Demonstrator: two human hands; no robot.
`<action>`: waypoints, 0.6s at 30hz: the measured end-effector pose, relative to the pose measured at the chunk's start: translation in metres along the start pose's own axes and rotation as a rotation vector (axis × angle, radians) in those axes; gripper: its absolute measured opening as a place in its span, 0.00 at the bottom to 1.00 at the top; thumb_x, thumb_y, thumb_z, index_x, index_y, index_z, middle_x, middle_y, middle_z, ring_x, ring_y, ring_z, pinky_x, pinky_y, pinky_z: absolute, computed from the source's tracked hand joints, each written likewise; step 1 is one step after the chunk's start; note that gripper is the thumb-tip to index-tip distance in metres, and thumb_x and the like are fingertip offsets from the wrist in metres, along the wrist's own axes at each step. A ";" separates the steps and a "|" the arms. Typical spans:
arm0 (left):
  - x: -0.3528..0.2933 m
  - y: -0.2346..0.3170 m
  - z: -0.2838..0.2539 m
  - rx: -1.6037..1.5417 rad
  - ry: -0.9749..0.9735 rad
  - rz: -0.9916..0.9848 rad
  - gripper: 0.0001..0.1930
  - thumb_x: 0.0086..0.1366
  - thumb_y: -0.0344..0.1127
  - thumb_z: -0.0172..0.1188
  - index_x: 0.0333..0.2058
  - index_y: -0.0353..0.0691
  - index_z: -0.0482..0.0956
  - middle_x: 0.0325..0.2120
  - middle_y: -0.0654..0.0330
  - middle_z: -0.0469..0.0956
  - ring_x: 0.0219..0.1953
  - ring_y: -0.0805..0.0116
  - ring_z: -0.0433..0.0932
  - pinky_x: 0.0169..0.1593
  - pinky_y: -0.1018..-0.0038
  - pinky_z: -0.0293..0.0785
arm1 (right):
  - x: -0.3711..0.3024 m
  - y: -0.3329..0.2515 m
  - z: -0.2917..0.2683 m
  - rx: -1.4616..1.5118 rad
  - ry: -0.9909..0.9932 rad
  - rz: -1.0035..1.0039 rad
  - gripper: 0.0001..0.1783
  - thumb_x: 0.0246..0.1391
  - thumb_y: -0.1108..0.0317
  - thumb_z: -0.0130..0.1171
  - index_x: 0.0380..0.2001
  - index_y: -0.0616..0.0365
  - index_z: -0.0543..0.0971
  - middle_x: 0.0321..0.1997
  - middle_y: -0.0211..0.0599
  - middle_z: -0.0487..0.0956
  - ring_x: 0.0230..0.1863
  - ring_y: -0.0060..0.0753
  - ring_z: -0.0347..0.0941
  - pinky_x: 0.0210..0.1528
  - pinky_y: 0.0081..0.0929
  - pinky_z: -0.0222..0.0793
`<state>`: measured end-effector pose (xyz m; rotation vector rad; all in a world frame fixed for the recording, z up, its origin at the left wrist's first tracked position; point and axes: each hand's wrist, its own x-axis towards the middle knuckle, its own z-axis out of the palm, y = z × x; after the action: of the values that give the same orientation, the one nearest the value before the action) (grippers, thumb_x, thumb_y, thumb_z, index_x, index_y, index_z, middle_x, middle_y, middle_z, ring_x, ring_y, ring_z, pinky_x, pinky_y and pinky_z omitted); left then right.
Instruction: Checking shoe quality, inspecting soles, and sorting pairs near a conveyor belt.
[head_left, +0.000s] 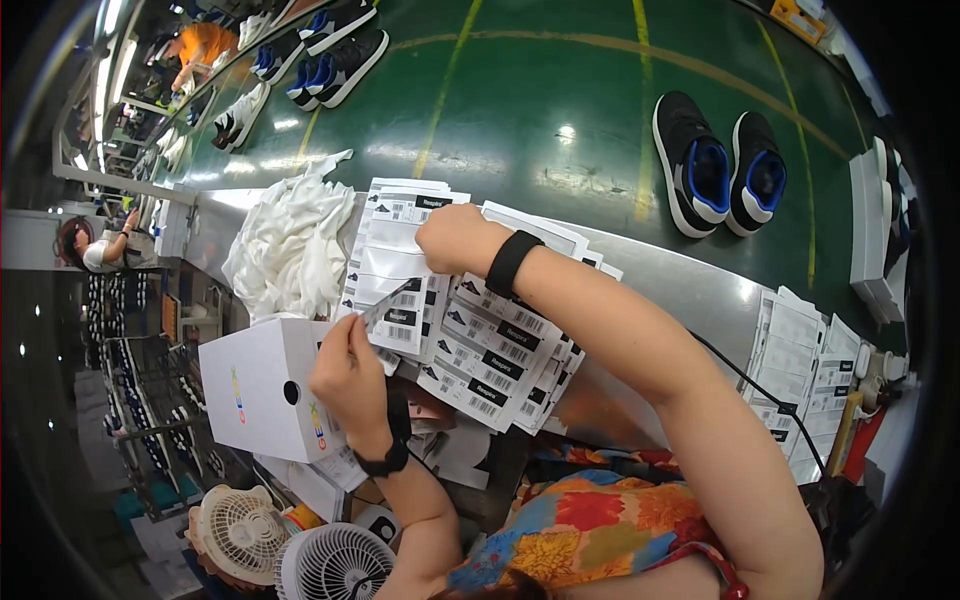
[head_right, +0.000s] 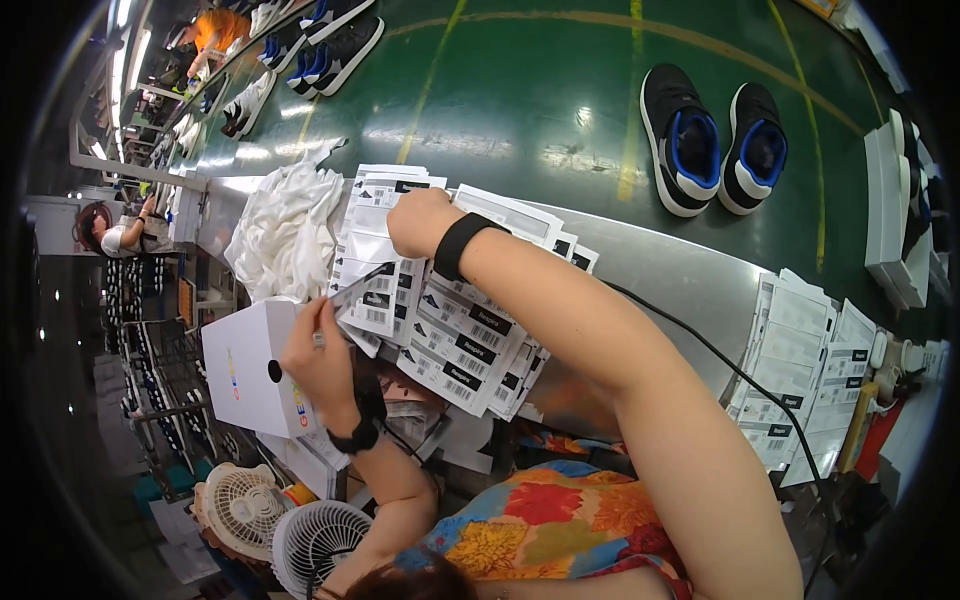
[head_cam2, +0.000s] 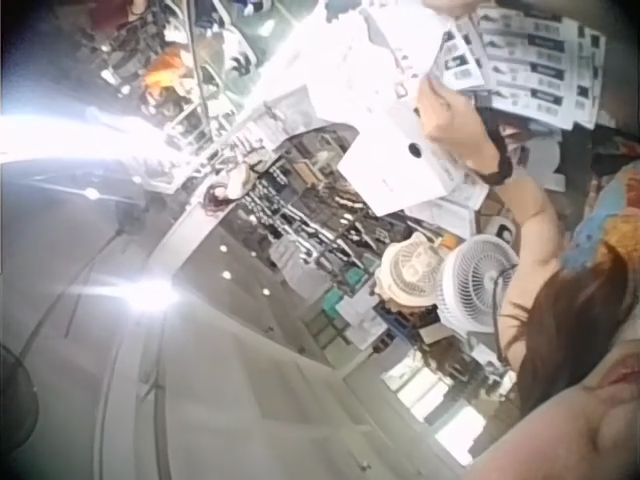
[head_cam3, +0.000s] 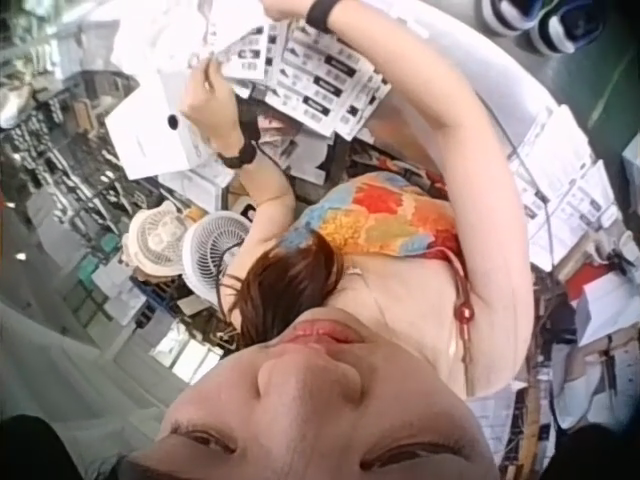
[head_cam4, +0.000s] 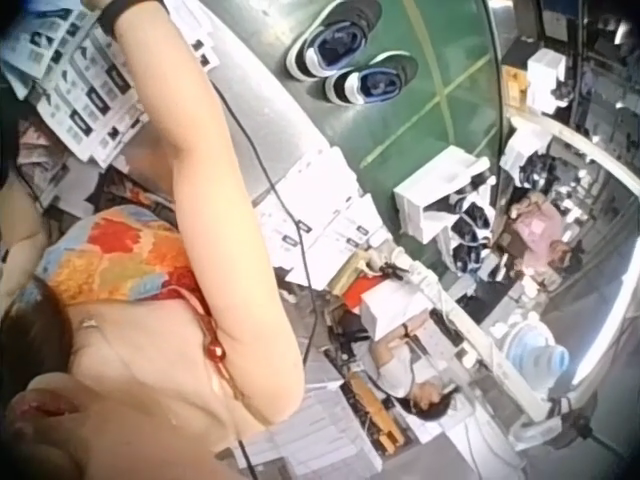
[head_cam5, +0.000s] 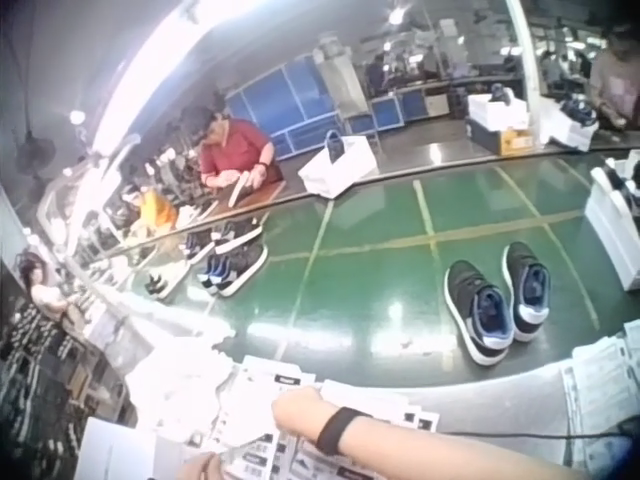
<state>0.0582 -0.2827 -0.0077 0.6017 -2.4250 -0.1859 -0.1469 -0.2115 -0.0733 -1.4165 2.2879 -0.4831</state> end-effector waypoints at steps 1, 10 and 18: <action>-0.002 0.010 -0.015 -0.054 0.058 -0.011 0.04 0.60 0.24 0.64 0.35 0.31 0.82 0.28 0.51 0.83 0.27 0.62 0.82 0.36 0.74 0.76 | 0.001 0.000 -0.003 0.007 -0.022 0.012 0.12 0.45 0.69 0.55 0.32 0.57 0.86 0.35 0.47 0.84 0.39 0.48 0.82 0.38 0.41 0.77; 0.014 0.108 -0.063 -0.886 -0.151 -0.237 0.06 0.61 0.21 0.63 0.37 0.27 0.80 0.30 0.58 0.81 0.31 0.75 0.78 0.38 0.81 0.73 | -0.123 0.045 -0.034 0.165 0.386 0.038 0.14 0.58 0.60 0.54 0.32 0.62 0.79 0.28 0.52 0.81 0.34 0.59 0.78 0.37 0.50 0.75; 0.049 0.258 0.098 -1.081 -0.563 0.287 0.11 0.59 0.26 0.63 0.40 0.28 0.80 0.31 0.49 0.83 0.36 0.63 0.83 0.42 0.73 0.77 | -0.359 0.068 -0.018 -0.141 0.327 0.535 0.19 0.54 0.55 0.61 0.31 0.63 0.75 0.19 0.50 0.77 0.23 0.55 0.77 0.25 0.47 0.72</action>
<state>-0.1322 -0.0784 0.0107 -0.3336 -2.3815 -1.5647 -0.0628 0.1420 -0.0352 -0.7592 2.8736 -0.4075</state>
